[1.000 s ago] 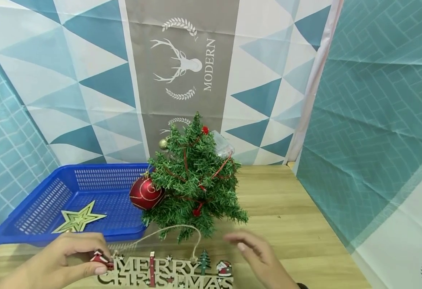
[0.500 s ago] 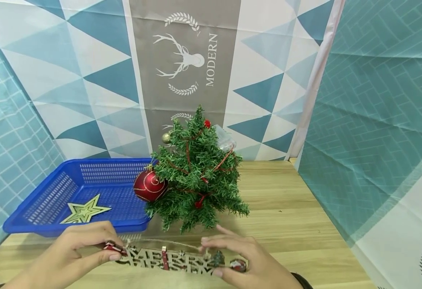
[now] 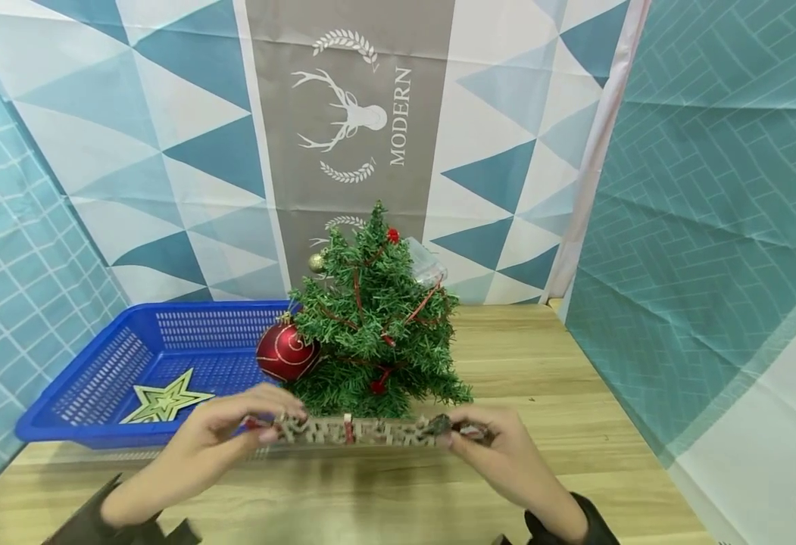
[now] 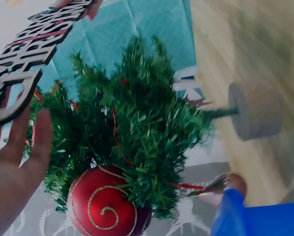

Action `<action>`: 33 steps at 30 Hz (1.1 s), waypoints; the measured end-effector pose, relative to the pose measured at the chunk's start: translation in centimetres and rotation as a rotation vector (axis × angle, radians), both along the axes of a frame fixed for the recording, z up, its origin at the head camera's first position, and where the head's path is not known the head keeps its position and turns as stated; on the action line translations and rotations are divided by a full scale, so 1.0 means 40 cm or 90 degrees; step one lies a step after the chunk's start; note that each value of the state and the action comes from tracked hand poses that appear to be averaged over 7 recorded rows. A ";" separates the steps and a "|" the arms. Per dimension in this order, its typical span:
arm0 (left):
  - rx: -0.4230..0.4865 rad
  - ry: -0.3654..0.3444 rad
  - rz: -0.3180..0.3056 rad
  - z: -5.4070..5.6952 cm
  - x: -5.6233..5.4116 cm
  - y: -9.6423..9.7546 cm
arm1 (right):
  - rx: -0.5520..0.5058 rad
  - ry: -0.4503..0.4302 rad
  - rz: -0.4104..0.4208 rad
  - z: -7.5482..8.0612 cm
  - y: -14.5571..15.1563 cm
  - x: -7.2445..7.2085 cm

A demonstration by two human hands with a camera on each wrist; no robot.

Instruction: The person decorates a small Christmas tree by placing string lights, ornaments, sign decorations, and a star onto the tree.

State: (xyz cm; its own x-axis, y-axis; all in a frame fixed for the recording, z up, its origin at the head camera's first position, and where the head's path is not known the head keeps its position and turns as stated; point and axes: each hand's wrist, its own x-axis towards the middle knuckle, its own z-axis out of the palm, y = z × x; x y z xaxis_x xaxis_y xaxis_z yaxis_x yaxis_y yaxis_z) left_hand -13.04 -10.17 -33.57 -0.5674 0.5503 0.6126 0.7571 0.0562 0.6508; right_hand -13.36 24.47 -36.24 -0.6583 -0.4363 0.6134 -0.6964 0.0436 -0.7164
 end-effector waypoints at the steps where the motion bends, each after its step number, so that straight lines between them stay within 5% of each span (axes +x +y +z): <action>1: 0.005 0.032 0.023 0.003 -0.012 0.009 | -0.020 0.027 -0.025 0.001 0.000 -0.012; 4: 0.011 0.095 0.102 0.009 -0.045 0.025 | -0.075 0.105 -0.047 -0.013 -0.006 -0.061; 9: 0.018 0.158 0.189 -0.032 -0.093 0.025 | -0.120 0.174 -0.027 -0.144 0.006 -0.185; 11: 0.047 0.195 0.188 -0.114 -0.157 0.010 | -0.122 0.167 -0.052 -0.160 0.001 -0.197; 12: 0.052 0.205 0.193 -0.123 -0.165 0.009 | -0.129 0.162 -0.069 -0.153 -0.009 -0.194; 16: 0.046 0.221 0.223 -0.138 -0.181 0.006 | -0.133 0.123 -0.132 -0.088 -0.051 -0.148; 18: 0.015 0.239 0.258 -0.103 -0.158 0.009 | -0.132 0.106 -0.156 -0.083 -0.061 -0.144; 20: 0.003 0.232 0.271 -0.135 -0.181 -0.004 | -0.122 0.090 -0.172 -0.083 -0.068 -0.142; 23: -0.015 0.260 0.300 -0.244 -0.267 -0.041 | -0.116 0.079 -0.194 -0.086 -0.074 -0.145; 25: -0.019 0.231 0.310 -0.316 -0.320 -0.061 | -0.107 0.074 -0.208 -0.087 -0.075 -0.149; 27: -0.029 0.229 0.333 -0.381 -0.369 -0.078 | -0.105 0.070 -0.210 -0.125 -0.061 -0.179; 30: -0.045 0.190 0.370 -0.414 -0.390 -0.083 | -0.079 0.069 -0.218 -0.227 -0.020 -0.258; 32: -0.052 0.176 0.403 -0.411 -0.393 -0.081 | -0.087 0.066 -0.207 -0.271 -0.003 -0.293; 33: -0.049 0.171 0.418 -0.410 -0.396 -0.082 | -0.080 0.064 -0.218 -0.258 -0.009 -0.285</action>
State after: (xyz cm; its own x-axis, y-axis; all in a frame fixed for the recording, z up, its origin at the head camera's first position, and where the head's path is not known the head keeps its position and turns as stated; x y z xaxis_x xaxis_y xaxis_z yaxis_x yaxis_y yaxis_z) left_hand -28.90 -13.44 -49.97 -0.6309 0.1946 0.7511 0.6853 0.5936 0.4218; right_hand -24.78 24.13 -46.57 -0.6863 -0.1183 0.7176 -0.7242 0.2019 -0.6594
